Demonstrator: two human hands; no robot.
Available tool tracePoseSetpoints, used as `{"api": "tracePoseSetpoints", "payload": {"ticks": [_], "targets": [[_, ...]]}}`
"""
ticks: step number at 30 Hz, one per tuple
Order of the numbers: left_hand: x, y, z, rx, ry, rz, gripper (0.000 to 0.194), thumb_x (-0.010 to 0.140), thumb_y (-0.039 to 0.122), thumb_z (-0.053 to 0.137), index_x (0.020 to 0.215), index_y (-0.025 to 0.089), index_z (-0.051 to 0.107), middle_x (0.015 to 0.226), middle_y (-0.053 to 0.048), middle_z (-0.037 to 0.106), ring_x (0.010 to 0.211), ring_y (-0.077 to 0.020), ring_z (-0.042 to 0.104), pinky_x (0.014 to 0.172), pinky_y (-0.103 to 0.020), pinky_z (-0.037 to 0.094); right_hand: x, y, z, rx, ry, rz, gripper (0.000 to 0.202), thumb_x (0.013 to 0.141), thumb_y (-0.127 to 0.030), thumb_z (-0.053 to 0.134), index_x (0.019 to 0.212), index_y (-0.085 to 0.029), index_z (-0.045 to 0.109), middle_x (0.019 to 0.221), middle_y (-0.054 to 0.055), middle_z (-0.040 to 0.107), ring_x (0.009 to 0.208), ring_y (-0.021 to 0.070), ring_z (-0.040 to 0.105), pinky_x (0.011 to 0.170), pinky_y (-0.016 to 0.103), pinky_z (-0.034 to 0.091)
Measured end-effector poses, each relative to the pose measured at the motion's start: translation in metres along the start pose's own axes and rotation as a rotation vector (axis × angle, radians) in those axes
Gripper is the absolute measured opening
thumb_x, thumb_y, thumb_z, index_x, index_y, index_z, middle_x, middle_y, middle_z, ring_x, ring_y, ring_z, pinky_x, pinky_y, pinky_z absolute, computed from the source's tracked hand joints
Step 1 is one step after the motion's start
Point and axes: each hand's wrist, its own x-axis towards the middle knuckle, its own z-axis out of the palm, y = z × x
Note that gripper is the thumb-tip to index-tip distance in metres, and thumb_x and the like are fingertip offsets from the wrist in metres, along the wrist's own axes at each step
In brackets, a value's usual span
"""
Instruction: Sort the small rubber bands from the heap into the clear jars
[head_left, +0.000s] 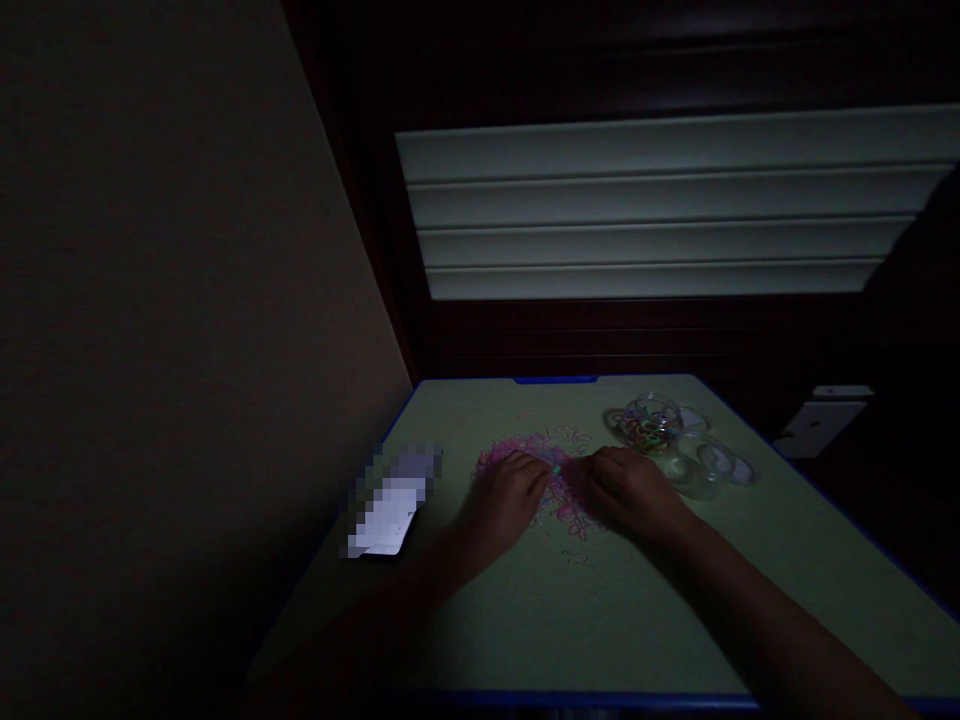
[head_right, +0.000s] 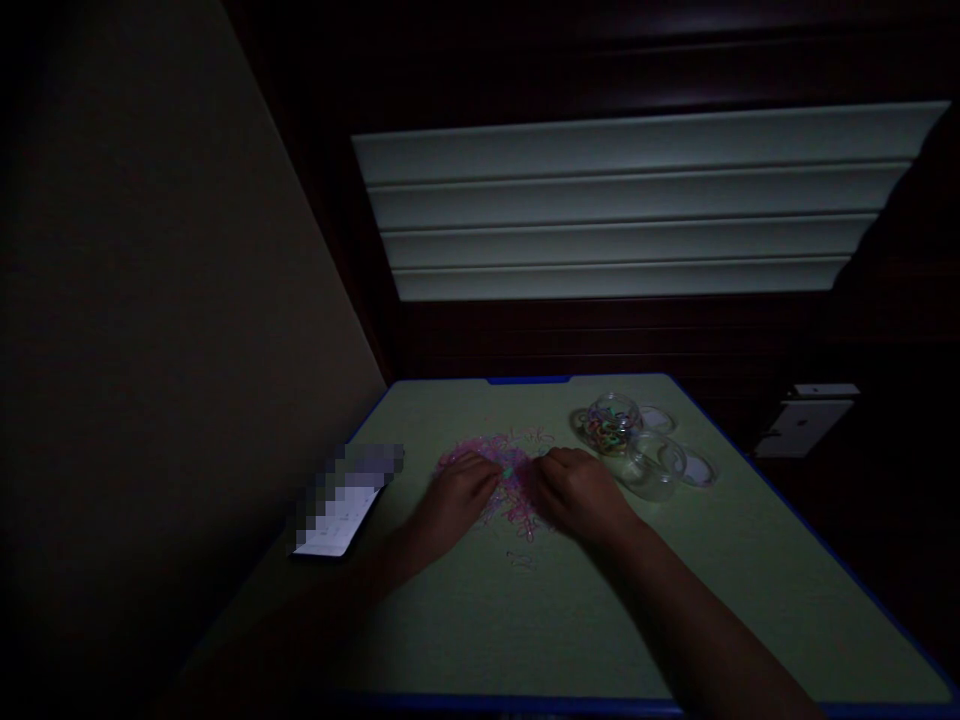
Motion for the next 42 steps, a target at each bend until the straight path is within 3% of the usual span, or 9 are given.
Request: {"api": "tracePoseSetpoints", "payload": {"ticks": [4,7,11,19,27,34,37,42], "targets": [[-0.002,0.006,0.014,-0.260,0.116,-0.112,0.012,0.082,0.019,0.048,0.088,0.019,0.058,0.086,0.000,0.061,0.082,-0.0119,0.055,0.076,-0.024,0.043,0.000,-0.003,0.000,0.164,0.034,0.037,0.020,0.084,-0.025,0.039,0.086,-0.016,0.057,0.077,0.005,0.058,0.071,0.0137,0.052,0.066,0.025,0.038],[-0.003,0.008,0.020,-0.357,0.133,-0.171,0.013,0.082,0.021,0.047,0.088,0.020,0.059,0.085,0.001,0.062,0.079,-0.0111,0.057,0.073,-0.022,0.045,0.002,-0.009,0.000,0.372,0.112,0.096,0.022,0.084,-0.025,0.039,0.092,-0.017,0.058,0.082,0.005,0.059,0.075,0.0136,0.054,0.069,0.026,0.041],[-0.002,0.007,0.021,-0.420,0.140,-0.226,0.015,0.082,0.023,0.047,0.091,0.020,0.059,0.086,0.000,0.063,0.078,-0.0112,0.058,0.072,-0.022,0.046,0.004,-0.015,0.000,0.552,0.146,0.138,0.021,0.083,-0.027,0.044,0.095,-0.018,0.058,0.084,0.005,0.060,0.075,0.0136,0.055,0.069,0.026,0.043],[-0.003,0.008,0.020,-0.415,0.106,-0.242,0.016,0.082,0.025,0.047,0.091,0.022,0.060,0.085,0.001,0.064,0.076,-0.0119,0.059,0.071,-0.022,0.046,0.005,-0.015,0.002,0.663,0.087,0.127,0.026,0.085,-0.028,0.041,0.100,-0.019,0.060,0.092,0.007,0.062,0.086,0.0163,0.056,0.077,0.030,0.043],[-0.003,0.007,0.021,-0.431,0.108,-0.229,0.015,0.082,0.024,0.048,0.090,0.022,0.060,0.085,0.002,0.064,0.076,-0.0108,0.059,0.071,-0.021,0.046,0.005,-0.015,0.004,0.633,0.075,0.116,0.021,0.084,-0.024,0.044,0.094,-0.020,0.062,0.087,0.005,0.063,0.081,0.0144,0.056,0.074,0.027,0.043],[-0.001,0.007,0.020,-0.412,0.110,-0.239,0.014,0.081,0.024,0.049,0.087,0.020,0.061,0.081,0.001,0.064,0.072,-0.0109,0.058,0.069,-0.021,0.046,0.004,-0.013,0.007,0.580,0.090,0.163,0.017,0.081,-0.028,0.046,0.084,-0.017,0.060,0.076,0.003,0.061,0.069,0.0130,0.055,0.062,0.024,0.043],[-0.001,0.008,0.019,-0.409,0.103,-0.231,0.014,0.081,0.025,0.049,0.087,0.021,0.060,0.083,0.001,0.064,0.074,-0.0112,0.059,0.069,-0.021,0.046,0.003,-0.013,0.005,0.486,0.103,0.153,0.017,0.082,-0.026,0.044,0.084,-0.017,0.058,0.075,0.003,0.060,0.069,0.0129,0.054,0.062,0.024,0.042],[-0.002,0.008,0.020,-0.409,0.079,-0.225,0.013,0.080,0.025,0.051,0.087,0.022,0.060,0.082,0.002,0.064,0.074,-0.0110,0.058,0.069,-0.020,0.045,0.002,-0.012,0.002,0.229,0.083,0.012,0.013,0.080,-0.021,0.047,0.087,-0.017,0.057,0.081,0.006,0.059,0.076,0.0151,0.052,0.067,0.027,0.040]]}}
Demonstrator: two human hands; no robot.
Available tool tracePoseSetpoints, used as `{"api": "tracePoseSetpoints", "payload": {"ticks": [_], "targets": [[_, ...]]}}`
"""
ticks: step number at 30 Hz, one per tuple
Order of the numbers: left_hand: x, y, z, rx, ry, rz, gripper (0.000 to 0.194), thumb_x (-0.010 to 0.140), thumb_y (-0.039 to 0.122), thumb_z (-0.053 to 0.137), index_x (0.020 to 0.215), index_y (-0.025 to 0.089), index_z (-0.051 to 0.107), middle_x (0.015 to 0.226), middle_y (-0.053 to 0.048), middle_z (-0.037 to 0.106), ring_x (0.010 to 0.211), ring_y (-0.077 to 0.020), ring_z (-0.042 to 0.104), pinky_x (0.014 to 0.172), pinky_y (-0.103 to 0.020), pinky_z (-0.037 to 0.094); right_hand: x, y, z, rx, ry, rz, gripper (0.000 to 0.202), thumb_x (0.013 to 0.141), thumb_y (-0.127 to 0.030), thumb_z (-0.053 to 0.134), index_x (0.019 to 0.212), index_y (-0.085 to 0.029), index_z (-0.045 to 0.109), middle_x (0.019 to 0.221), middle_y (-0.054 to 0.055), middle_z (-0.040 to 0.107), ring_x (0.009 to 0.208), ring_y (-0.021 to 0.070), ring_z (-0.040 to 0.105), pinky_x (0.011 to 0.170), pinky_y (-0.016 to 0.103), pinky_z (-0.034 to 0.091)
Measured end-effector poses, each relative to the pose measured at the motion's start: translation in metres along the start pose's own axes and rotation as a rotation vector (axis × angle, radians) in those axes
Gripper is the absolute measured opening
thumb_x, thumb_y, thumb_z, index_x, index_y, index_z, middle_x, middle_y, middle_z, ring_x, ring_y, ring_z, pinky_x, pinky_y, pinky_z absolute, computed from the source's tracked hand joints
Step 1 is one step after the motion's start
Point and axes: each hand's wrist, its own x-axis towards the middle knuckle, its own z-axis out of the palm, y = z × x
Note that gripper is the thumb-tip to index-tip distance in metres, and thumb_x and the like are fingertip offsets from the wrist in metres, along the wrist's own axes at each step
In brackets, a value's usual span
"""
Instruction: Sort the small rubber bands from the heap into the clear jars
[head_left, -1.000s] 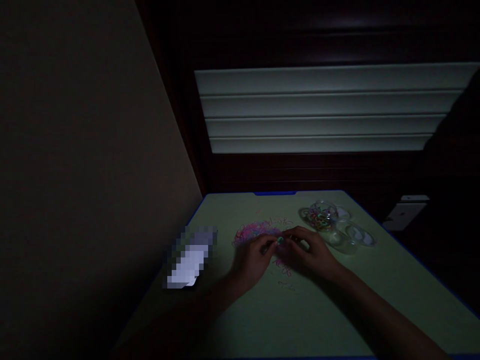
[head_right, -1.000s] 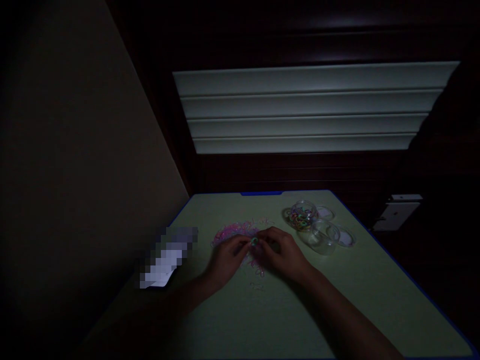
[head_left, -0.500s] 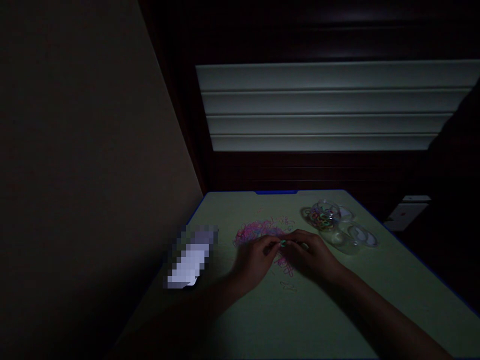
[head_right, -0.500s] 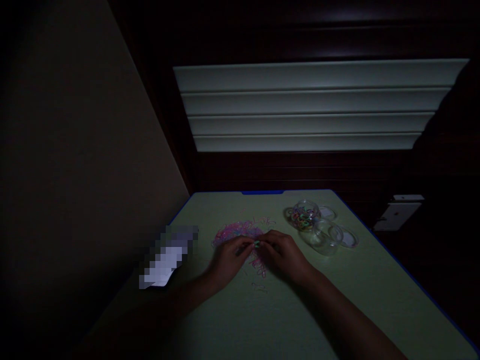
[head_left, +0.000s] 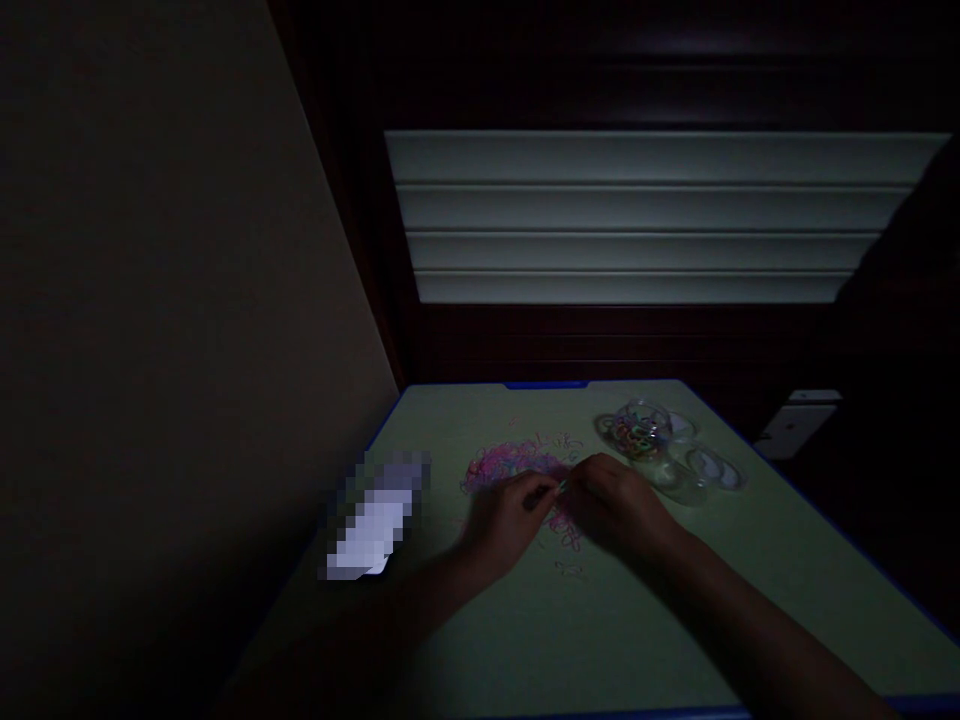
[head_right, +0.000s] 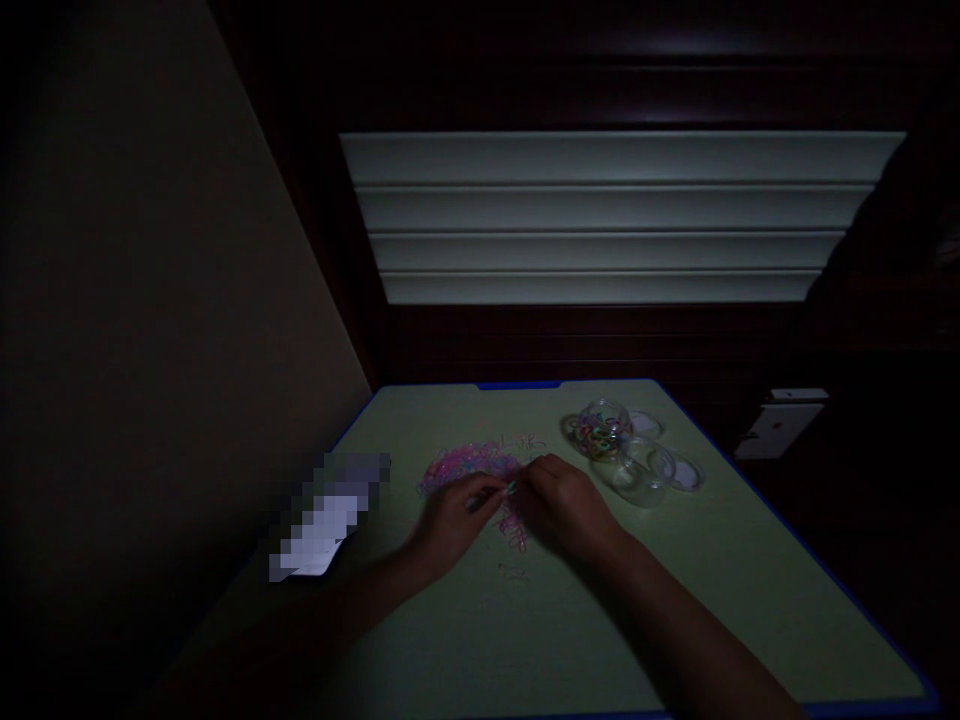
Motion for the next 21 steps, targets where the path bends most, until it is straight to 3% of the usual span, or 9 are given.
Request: {"api": "tracePoseSetpoints", "payload": {"ticks": [5,9,16,21], "targets": [[0.000,0.001,-0.001,0.008,-0.010,0.011,0.013,0.081,0.026,0.049,0.085,0.022,0.061,0.082,0.003,0.064,0.075,-0.0111,0.058,0.070,-0.020,0.045,0.001,0.007,-0.002,-0.172,0.007,-0.026,0.015,0.082,-0.021,0.044,0.085,-0.016,0.058,0.079,0.008,0.059,0.075,0.0163,0.052,0.067,0.027,0.040],[0.000,0.000,-0.002,0.007,-0.022,0.016,0.014,0.080,0.024,0.048,0.085,0.021,0.061,0.082,0.002,0.064,0.075,-0.0108,0.058,0.069,-0.020,0.045,0.000,0.023,-0.016,-0.326,0.106,0.000,0.020,0.084,-0.018,0.041,0.089,-0.016,0.059,0.084,0.010,0.060,0.078,0.0182,0.053,0.068,0.029,0.039],[-0.001,-0.002,-0.001,0.011,-0.030,0.026,0.013,0.081,0.024,0.048,0.083,0.021,0.060,0.080,0.002,0.062,0.072,-0.0100,0.056,0.067,-0.019,0.043,-0.002,0.055,-0.052,-0.548,0.386,0.240,0.022,0.084,-0.022,0.041,0.091,-0.015,0.060,0.088,0.011,0.061,0.082,0.0205,0.053,0.074,0.032,0.037],[0.000,-0.001,-0.001,-0.004,-0.034,0.036,0.013,0.081,0.025,0.047,0.083,0.021,0.059,0.079,0.003,0.061,0.071,-0.0097,0.056,0.065,-0.019,0.042,-0.002,0.077,-0.059,-0.636,0.480,0.369,0.022,0.082,-0.022,0.042,0.089,-0.014,0.062,0.085,0.010,0.063,0.079,0.0197,0.054,0.072,0.031,0.036]]}}
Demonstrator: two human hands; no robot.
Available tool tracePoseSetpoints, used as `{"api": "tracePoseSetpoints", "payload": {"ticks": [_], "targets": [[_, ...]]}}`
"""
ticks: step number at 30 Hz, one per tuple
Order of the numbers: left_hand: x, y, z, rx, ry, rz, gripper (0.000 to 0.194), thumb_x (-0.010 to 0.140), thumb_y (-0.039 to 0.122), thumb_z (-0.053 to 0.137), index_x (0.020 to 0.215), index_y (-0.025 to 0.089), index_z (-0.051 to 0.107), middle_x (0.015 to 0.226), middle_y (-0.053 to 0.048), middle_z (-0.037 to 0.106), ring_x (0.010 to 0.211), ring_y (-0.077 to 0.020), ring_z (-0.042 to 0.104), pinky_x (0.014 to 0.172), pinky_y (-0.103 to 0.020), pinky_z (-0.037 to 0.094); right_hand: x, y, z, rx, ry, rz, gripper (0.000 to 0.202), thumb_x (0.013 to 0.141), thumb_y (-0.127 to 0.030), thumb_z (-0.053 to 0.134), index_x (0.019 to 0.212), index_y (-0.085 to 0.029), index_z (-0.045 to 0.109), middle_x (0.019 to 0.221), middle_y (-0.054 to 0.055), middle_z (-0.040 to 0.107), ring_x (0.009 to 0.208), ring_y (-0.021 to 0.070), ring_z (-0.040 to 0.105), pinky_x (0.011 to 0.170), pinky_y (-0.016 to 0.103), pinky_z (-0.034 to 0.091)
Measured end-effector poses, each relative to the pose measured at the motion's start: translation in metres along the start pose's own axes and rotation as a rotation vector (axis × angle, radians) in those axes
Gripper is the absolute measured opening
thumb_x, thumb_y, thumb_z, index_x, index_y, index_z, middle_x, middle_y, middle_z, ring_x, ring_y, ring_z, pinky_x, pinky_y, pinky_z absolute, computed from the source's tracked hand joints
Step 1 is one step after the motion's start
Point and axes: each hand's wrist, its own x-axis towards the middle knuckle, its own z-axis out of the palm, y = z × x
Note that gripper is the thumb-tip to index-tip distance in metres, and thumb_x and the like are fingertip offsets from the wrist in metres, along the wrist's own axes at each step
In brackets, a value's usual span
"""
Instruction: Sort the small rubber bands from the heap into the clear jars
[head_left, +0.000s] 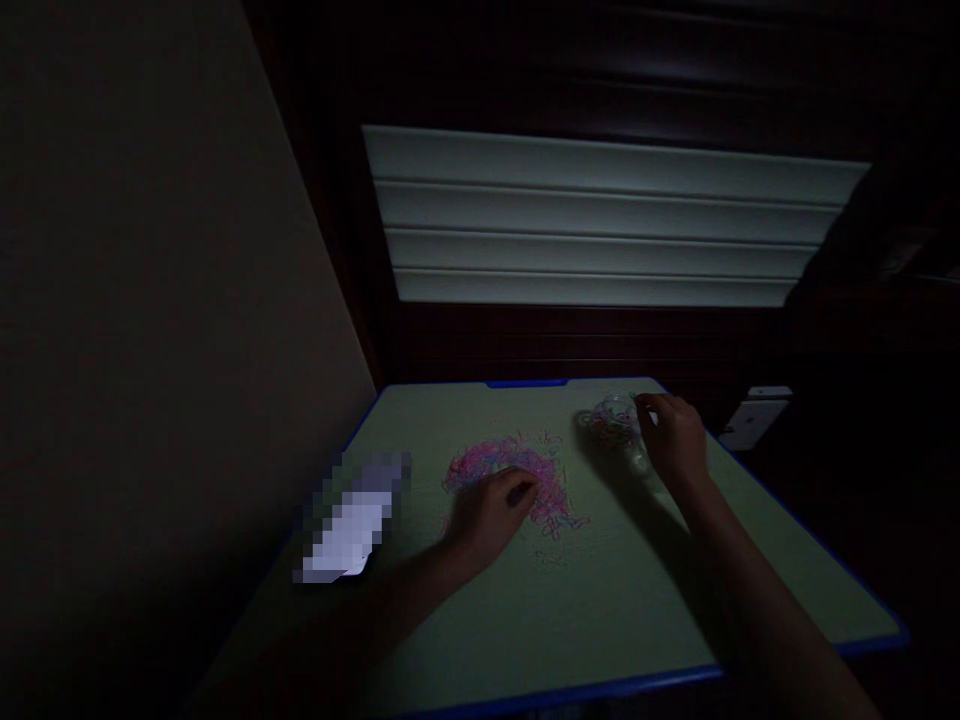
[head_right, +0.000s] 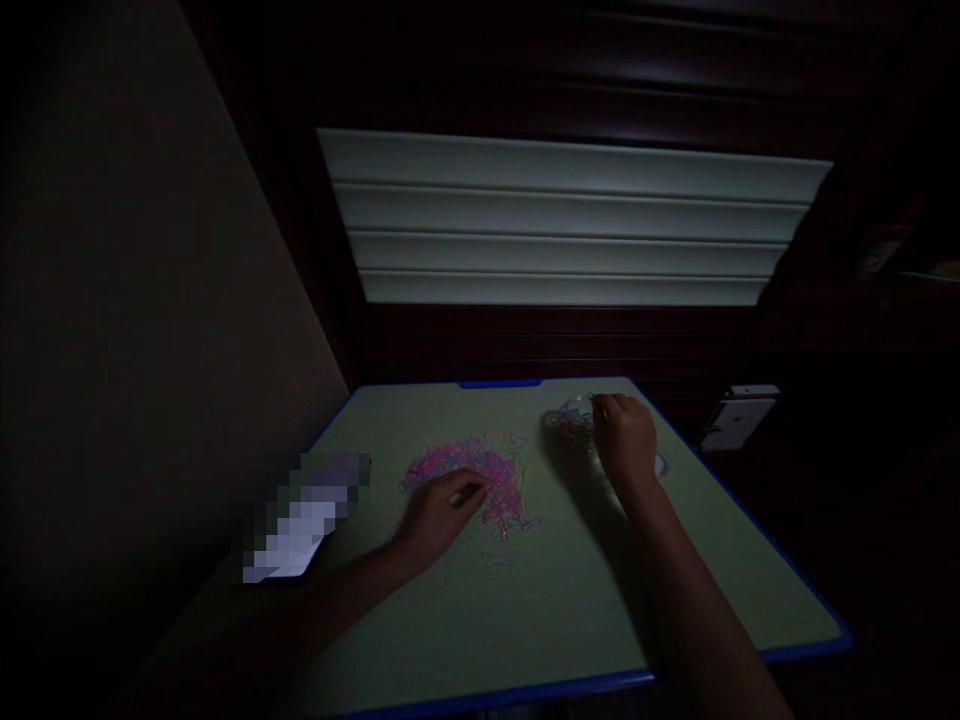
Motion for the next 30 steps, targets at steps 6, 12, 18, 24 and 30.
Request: {"api": "tracePoseSetpoints", "payload": {"ticks": [6,12,18,24,30], "targets": [[0.000,-0.002,0.001,0.019,-0.006,-0.009,0.013,0.081,0.026,0.047,0.084,0.022,0.059,0.080,0.003,0.061,0.072,-0.0104,0.056,0.066,-0.020,0.042,0.001,0.006,0.006,-0.017,-0.013,0.005,0.021,0.080,-0.020,0.043,0.086,-0.014,0.063,0.083,0.009,0.064,0.076,0.0193,0.054,0.069,0.029,0.035],[0.001,-0.003,0.001,0.016,-0.014,-0.019,0.014,0.081,0.026,0.046,0.084,0.022,0.060,0.081,0.002,0.061,0.073,-0.0110,0.056,0.066,-0.020,0.042,0.001,0.006,0.005,-0.012,-0.029,-0.011,0.022,0.081,-0.019,0.043,0.089,-0.014,0.063,0.085,0.010,0.064,0.079,0.0203,0.054,0.070,0.030,0.035],[0.001,-0.003,0.002,0.016,-0.014,-0.017,0.014,0.080,0.025,0.047,0.083,0.021,0.059,0.078,0.002,0.061,0.070,-0.0104,0.055,0.066,-0.019,0.042,-0.004,0.002,0.000,0.042,-0.023,-0.018,0.022,0.082,-0.020,0.043,0.092,-0.014,0.062,0.086,0.009,0.064,0.078,0.0191,0.055,0.071,0.030,0.037],[0.000,-0.004,0.002,0.055,-0.007,-0.011,0.014,0.081,0.025,0.046,0.083,0.022,0.059,0.080,0.003,0.061,0.071,-0.0103,0.055,0.067,-0.020,0.042,-0.016,-0.026,-0.006,0.207,-0.080,-0.141,0.019,0.081,-0.023,0.046,0.089,-0.015,0.061,0.086,0.009,0.062,0.079,0.0196,0.054,0.071,0.030,0.038],[0.000,-0.002,-0.001,0.071,-0.018,0.022,0.014,0.081,0.022,0.046,0.087,0.022,0.059,0.083,0.002,0.062,0.075,-0.0110,0.056,0.069,-0.020,0.042,-0.031,-0.068,-0.007,0.311,-0.297,-0.381,0.018,0.082,-0.018,0.043,0.086,-0.017,0.061,0.081,0.007,0.062,0.078,0.0170,0.054,0.071,0.028,0.037]]}}
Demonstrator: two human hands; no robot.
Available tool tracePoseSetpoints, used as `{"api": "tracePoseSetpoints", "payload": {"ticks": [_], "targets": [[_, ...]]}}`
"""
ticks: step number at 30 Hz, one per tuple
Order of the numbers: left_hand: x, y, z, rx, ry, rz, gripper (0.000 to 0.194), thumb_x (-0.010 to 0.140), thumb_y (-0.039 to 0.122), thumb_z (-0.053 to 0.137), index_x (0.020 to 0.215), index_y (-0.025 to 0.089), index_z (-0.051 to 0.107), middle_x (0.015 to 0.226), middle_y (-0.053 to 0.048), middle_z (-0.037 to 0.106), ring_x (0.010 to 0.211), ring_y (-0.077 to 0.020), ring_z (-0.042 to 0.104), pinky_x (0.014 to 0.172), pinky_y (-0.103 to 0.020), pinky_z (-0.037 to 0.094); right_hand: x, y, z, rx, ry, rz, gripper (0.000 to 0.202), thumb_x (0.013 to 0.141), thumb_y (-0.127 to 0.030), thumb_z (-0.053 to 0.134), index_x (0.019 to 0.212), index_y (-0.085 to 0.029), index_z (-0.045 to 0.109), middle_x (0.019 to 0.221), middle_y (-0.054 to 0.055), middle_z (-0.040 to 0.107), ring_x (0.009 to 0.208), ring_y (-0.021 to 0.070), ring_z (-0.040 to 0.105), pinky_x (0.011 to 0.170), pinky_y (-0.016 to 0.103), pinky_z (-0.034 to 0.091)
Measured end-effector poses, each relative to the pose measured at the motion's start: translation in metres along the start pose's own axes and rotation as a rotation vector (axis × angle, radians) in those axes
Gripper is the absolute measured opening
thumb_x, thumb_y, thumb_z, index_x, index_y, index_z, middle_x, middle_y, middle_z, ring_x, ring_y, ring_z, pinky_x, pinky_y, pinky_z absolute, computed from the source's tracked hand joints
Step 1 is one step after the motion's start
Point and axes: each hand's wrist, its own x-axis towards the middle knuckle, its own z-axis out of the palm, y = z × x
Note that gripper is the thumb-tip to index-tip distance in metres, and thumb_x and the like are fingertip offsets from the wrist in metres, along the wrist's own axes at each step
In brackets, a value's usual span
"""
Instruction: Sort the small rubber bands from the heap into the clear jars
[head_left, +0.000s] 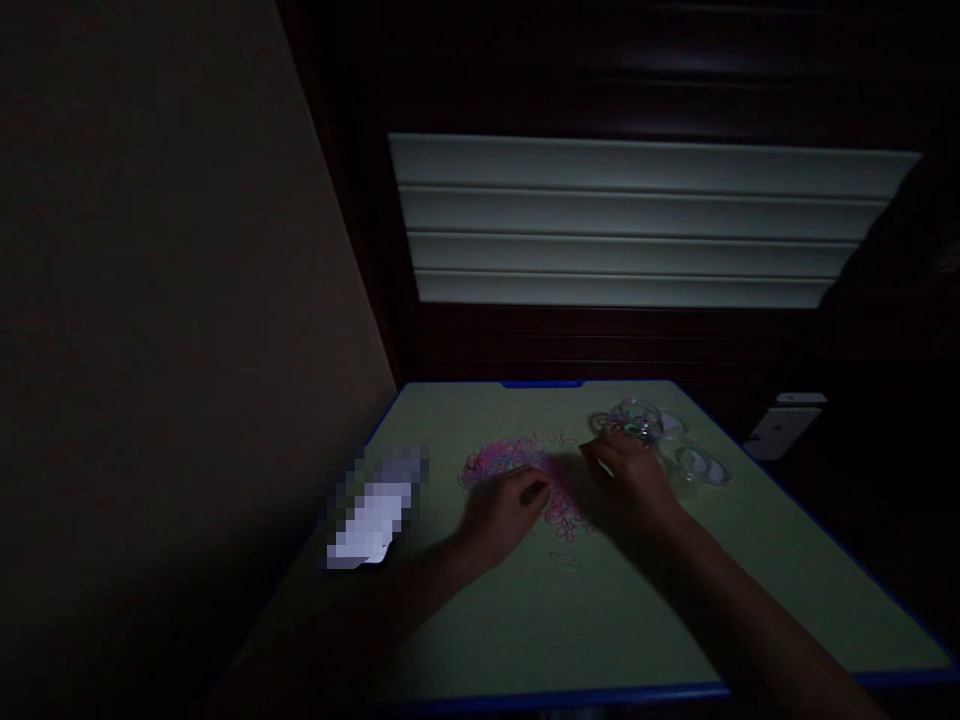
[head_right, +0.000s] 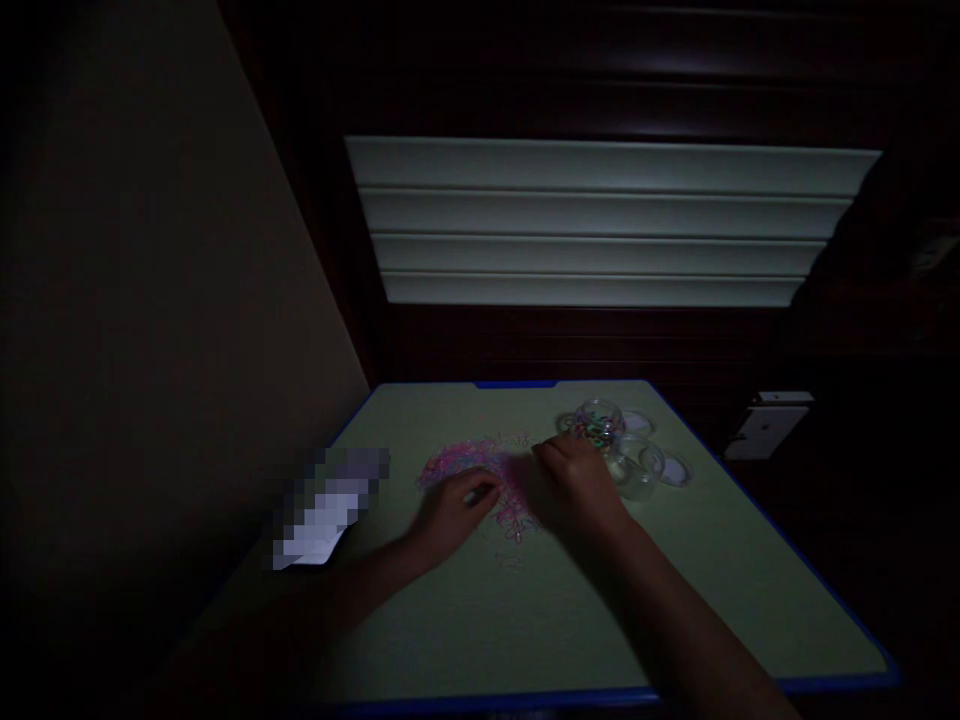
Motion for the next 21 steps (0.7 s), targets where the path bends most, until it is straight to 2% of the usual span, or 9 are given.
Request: {"api": "tracePoseSetpoints", "payload": {"ticks": [3,7,10,15,17,21], "targets": [[0.001,0.001,-0.006,0.023,-0.004,0.040,0.014,0.081,0.021,0.047,0.088,0.021,0.059,0.086,0.001,0.062,0.078,-0.0116,0.056,0.071,-0.021,0.042,-0.001,-0.013,0.004,0.028,-0.121,-0.069,0.015,0.081,-0.020,0.046,0.082,-0.017,0.060,0.076,0.006,0.060,0.073,0.0154,0.053,0.068,0.026,0.036],[0.009,-0.003,-0.024,0.118,-0.029,0.109,0.014,0.081,0.020,0.047,0.086,0.020,0.060,0.087,0.000,0.062,0.083,-0.0130,0.056,0.076,-0.023,0.041,-0.003,-0.019,0.005,0.036,-0.192,-0.098,0.018,0.083,-0.024,0.044,0.081,-0.016,0.060,0.071,0.006,0.058,0.068,0.0135,0.051,0.064,0.025,0.034],[0.019,-0.011,-0.046,0.190,-0.092,0.137,0.015,0.082,0.019,0.044,0.085,0.018,0.060,0.085,-0.002,0.061,0.080,-0.0128,0.056,0.073,-0.022,0.041,-0.004,-0.019,0.004,0.050,-0.206,-0.115,0.021,0.084,-0.026,0.042,0.082,-0.015,0.059,0.072,0.006,0.058,0.069,0.0133,0.051,0.064,0.024,0.034],[0.029,-0.027,-0.083,0.326,-0.165,0.097,0.019,0.082,0.017,0.041,0.084,0.015,0.059,0.082,-0.004,0.061,0.074,-0.0129,0.055,0.066,-0.021,0.040,-0.005,-0.017,0.005,0.066,-0.186,-0.123,0.021,0.084,-0.026,0.042,0.083,-0.015,0.059,0.072,0.007,0.058,0.070,0.0136,0.051,0.064,0.024,0.034],[0.029,-0.035,-0.093,0.353,-0.225,0.091,0.017,0.079,0.017,0.044,0.079,0.016,0.061,0.075,-0.002,0.061,0.068,-0.0125,0.055,0.062,-0.021,0.039,-0.005,-0.017,0.005,0.058,-0.194,-0.123,0.022,0.084,-0.026,0.041,0.081,-0.015,0.059,0.072,0.007,0.057,0.069,0.0135,0.051,0.063,0.024,0.034],[0.028,-0.051,-0.102,0.419,-0.301,0.055,0.015,0.075,0.017,0.049,0.072,0.015,0.063,0.072,-0.003,0.062,0.069,-0.0142,0.055,0.064,-0.022,0.038,-0.005,-0.017,0.004,0.046,-0.198,-0.123,0.023,0.084,-0.027,0.040,0.077,-0.015,0.059,0.070,0.006,0.056,0.066,0.0129,0.049,0.061,0.024,0.033]]}}
